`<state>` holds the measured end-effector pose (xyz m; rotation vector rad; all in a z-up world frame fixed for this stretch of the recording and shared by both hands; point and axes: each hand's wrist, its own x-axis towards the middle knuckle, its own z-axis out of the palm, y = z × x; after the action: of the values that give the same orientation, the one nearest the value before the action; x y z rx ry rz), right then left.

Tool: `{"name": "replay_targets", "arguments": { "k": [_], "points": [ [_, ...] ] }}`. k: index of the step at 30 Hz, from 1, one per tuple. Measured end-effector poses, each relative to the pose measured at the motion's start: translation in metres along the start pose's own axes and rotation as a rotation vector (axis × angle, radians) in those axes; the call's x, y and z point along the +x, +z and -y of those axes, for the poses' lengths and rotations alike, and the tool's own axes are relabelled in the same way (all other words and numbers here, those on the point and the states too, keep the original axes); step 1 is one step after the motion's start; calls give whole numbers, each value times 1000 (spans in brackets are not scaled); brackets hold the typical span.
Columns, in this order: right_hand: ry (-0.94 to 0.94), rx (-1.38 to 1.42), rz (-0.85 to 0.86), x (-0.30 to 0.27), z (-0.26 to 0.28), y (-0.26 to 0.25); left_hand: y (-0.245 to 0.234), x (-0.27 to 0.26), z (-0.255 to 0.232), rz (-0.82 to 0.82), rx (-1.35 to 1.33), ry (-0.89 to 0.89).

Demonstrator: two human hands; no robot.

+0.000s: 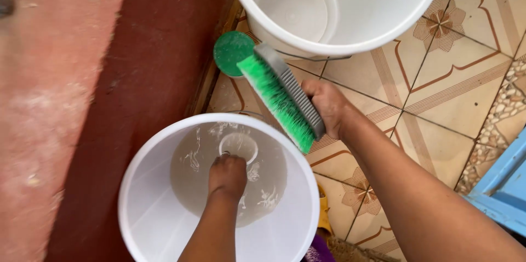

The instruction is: Washing a rug with a brush and water, then rolling it up.

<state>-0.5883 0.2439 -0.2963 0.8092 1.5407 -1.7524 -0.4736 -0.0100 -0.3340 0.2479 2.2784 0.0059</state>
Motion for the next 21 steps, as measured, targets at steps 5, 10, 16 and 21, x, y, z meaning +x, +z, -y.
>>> {"name": "replay_targets", "arguments": {
  "k": [5, 10, 16, 21],
  "points": [
    [-87, 79, 218, -79, 42, 69, 16, -9, 20, -46, 32, 89],
    [-42, -175, 231, -97, 3, 119, 60, -6, 46, -5, 8, 118],
    [30, -526, 92, -83, -82, 145, 103, 2, 58, 20, 29, 128],
    [-91, -662, -221, -66, -157, 144, 102, -6, 59, -64, 32, 180]
  ]
}}
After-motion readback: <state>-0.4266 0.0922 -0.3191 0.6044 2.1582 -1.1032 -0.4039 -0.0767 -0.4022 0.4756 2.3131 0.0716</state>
